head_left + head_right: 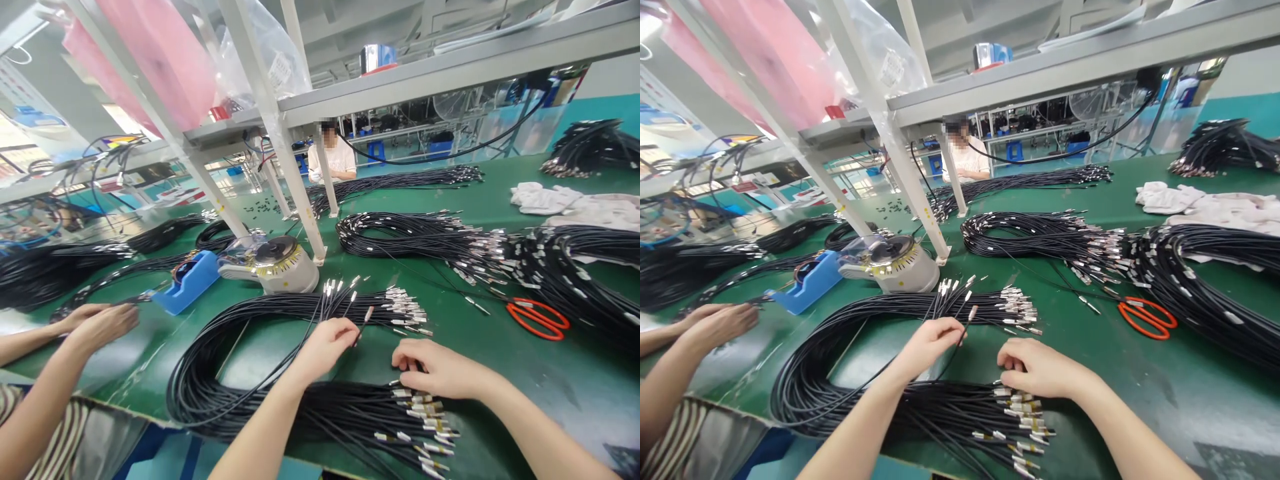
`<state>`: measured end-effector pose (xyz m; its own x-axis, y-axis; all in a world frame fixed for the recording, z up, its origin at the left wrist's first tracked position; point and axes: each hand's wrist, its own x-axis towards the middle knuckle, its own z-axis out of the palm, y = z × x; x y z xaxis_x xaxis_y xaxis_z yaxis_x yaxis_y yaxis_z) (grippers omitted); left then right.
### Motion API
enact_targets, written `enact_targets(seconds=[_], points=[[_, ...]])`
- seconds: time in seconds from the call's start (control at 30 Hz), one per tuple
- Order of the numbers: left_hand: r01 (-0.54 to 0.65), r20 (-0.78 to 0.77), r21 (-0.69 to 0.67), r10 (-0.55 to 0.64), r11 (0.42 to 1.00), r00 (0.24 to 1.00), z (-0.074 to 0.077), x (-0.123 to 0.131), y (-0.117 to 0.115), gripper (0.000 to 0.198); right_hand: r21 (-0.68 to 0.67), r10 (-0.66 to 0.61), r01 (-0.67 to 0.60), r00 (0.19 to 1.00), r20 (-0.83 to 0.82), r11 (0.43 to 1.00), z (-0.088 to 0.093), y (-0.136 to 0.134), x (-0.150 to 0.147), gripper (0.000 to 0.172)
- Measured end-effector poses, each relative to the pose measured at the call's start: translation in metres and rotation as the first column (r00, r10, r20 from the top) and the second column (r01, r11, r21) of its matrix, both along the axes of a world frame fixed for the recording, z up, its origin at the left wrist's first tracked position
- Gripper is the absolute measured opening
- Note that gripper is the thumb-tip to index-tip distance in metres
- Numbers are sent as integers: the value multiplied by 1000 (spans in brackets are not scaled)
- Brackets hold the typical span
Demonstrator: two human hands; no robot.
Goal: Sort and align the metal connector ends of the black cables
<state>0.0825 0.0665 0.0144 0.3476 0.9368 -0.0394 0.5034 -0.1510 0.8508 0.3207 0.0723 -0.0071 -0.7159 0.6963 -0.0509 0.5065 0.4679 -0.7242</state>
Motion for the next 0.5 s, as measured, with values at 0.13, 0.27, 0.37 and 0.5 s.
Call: enact_targets(seconds=[0.13, 0.27, 0.37, 0.5], points=[[20, -75, -42, -23, 999, 997, 6, -17, -14, 25, 82, 55, -64, 992, 113, 995, -8, -6, -6, 14], [6, -302, 91, 21, 996, 953, -14, 11, -21, 21, 122, 9, -24, 993, 118, 992, -15, -8, -11, 30], [-9, -326, 123, 49, 992, 944, -27, 28, -14, 8, 120, -25, 9, 991, 133, 993, -17, -8, -14, 36], [-229, -199, 194, 267, 954, 943, -10, -6, 2, 16, 148, 10, -35, 985, 171, 988, -15, -8, -14, 17]])
